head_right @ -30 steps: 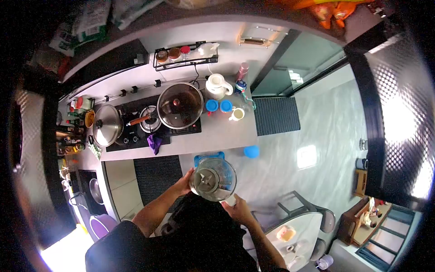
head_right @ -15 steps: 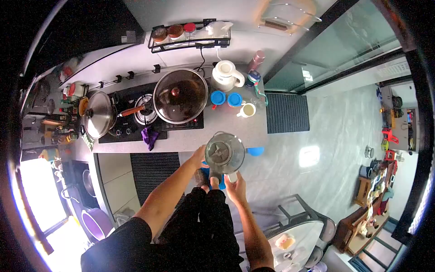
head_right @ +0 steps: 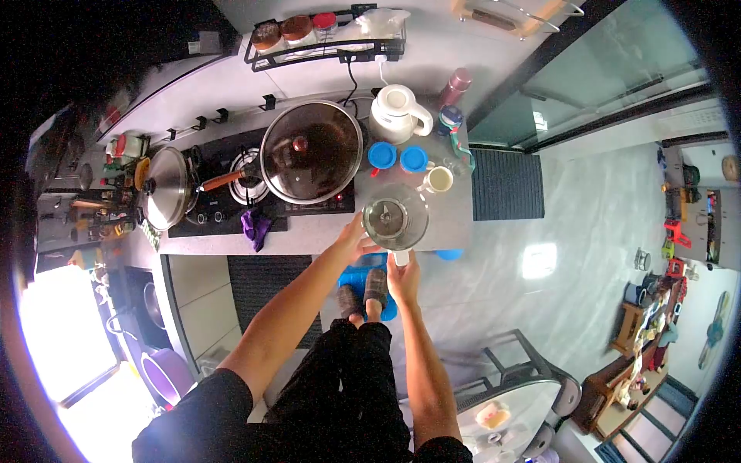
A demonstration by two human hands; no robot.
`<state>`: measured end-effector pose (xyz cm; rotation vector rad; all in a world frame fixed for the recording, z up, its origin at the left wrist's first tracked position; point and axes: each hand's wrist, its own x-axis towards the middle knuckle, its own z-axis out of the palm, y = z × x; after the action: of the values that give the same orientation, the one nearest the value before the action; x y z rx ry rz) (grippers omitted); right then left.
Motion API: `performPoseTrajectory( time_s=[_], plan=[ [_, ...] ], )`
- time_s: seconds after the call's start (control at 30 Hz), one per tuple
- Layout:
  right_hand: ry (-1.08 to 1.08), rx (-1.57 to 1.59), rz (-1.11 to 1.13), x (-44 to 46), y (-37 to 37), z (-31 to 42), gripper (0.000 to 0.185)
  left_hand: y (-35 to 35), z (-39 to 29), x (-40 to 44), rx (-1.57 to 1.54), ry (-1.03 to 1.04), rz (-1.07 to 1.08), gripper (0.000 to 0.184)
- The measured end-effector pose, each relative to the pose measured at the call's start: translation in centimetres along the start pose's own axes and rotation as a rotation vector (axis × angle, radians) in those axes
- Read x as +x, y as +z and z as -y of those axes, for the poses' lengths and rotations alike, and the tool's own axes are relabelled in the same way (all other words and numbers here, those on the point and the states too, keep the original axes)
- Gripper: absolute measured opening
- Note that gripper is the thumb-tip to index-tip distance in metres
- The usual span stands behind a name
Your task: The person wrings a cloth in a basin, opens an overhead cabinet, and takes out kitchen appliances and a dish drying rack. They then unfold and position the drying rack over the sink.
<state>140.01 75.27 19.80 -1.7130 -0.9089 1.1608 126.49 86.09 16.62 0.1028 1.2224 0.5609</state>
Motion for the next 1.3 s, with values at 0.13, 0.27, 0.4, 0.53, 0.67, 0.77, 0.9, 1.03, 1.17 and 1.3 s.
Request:
performPoseTrajectory(
  time_s=[0.13,0.27,0.4,0.53,0.67,0.77,0.9,1.03,1.17,1.3],
  plan=[
    [-0.097,-0.047,-0.060,1.5,1.0,-1.6,0.029,0.5,-0.5,1.2,0.005,-0.014,-0.041,0.048],
    [-0.117,-0.071,-0.077,2.3,1.8,-0.7,0.029,0.0,-0.3,3.1,-0.028,-0.005,-0.049,0.047],
    [-0.090,-0.059,-0.062,3.0,2.1,-1.0,0.027,-0.2,-0.8,3.0,-0.053,0.006,0.013,0.047],
    [-0.130,0.009,-0.082,3.5,2.8,-2.3,0.026,-0.6,-0.6,3.7,-0.067,0.010,0.002,0.047],
    [-0.158,-0.037,-0.105,4.1,3.1,-3.3,0.026,-0.9,-0.5,4.7,-0.039,0.001,0.040,0.052],
    [-0.133,-0.036,-0.114,4.2,3.4,-3.6,0.025,-0.8,-0.7,5.0,-0.015,-0.015,0.036,0.054],
    [-0.144,-0.063,-0.137,4.6,3.7,-4.9,0.023,-0.4,-0.8,5.2,-0.009,-0.016,-0.013,0.048],
    [-0.160,-0.067,-0.159,4.9,4.3,-4.7,0.022,-0.2,-1.3,5.6,0.039,-0.021,-0.035,0.048],
    [-0.163,-0.103,-0.183,5.1,4.9,-3.9,0.021,0.1,-2.0,5.5,0.049,-0.016,-0.065,0.046],
    [-0.180,-0.093,-0.199,5.8,5.5,-3.9,0.021,-0.1,-2.3,6.4,0.008,-0.010,-0.088,0.043]
  ],
)
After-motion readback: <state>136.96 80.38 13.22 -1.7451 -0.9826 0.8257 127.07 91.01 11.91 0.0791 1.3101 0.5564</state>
